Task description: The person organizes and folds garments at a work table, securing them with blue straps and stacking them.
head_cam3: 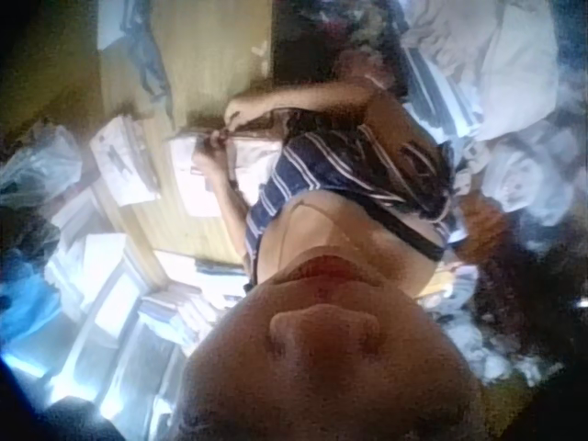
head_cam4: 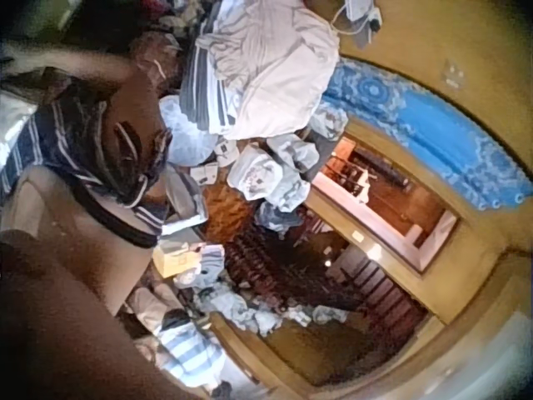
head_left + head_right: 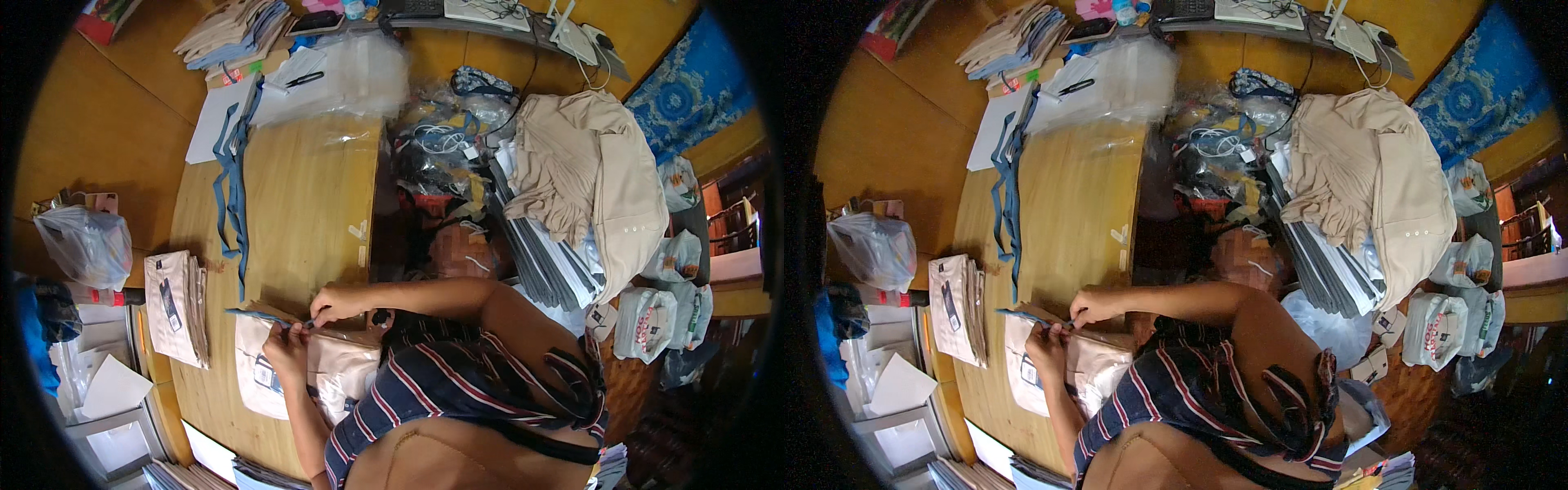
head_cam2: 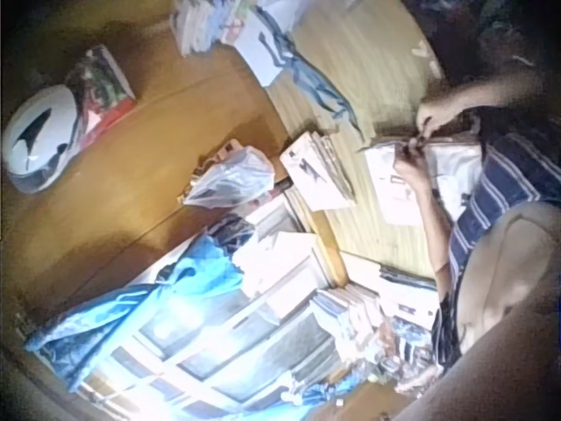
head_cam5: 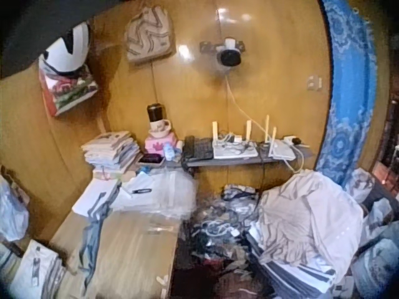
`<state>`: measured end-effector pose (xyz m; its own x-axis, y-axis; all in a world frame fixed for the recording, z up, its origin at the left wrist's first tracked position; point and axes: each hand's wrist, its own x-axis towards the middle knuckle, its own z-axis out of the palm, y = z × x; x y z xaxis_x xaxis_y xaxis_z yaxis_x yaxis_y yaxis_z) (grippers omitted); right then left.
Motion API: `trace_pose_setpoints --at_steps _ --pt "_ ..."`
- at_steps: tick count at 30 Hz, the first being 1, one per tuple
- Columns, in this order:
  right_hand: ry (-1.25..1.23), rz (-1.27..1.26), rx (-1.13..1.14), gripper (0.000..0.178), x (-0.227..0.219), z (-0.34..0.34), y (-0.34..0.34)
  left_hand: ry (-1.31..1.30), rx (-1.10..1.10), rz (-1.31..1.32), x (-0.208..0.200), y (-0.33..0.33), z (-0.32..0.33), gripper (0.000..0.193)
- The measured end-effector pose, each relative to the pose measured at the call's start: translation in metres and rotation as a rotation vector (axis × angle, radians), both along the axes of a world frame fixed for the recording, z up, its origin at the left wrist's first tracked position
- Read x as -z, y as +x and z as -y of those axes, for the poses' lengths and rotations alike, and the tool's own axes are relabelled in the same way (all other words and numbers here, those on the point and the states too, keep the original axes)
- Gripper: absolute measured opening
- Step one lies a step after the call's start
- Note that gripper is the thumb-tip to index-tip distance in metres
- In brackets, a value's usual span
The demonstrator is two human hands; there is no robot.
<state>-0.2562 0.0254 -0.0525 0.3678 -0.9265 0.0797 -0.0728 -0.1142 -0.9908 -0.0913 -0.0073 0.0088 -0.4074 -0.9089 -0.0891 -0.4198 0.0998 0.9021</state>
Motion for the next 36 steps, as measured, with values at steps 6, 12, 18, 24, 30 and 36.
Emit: trace_pose_setpoints --at_steps 6,12,18,24,30,36 --pt "-0.512 -0.447 0.175 0.011 -0.031 -0.053 -0.006 0.207 0.110 0.057 -0.010 0.006 0.008 0.017" --pt "0.159 0.264 -0.039 0.023 0.016 -0.015 -0.003 -0.293 0.486 0.202 -0.020 -0.004 0.005 0.016" --pt "0.017 0.314 0.067 0.026 0.013 0.009 0.013 -0.767 0.802 0.496 -0.049 -0.027 -0.004 0.013" --pt "0.134 0.280 0.052 0.022 0.017 0.006 0.011 -1.073 0.963 0.563 -0.037 -0.018 0.002 0.014" --pt "-0.023 0.269 0.283 0.015 0.010 0.006 0.013 -1.149 0.870 0.532 -0.032 -0.013 0.005 0.010" --pt "-0.141 0.078 0.262 0.009 0.000 0.009 0.007 -1.170 0.802 0.479 -0.026 -0.010 0.007 0.012"
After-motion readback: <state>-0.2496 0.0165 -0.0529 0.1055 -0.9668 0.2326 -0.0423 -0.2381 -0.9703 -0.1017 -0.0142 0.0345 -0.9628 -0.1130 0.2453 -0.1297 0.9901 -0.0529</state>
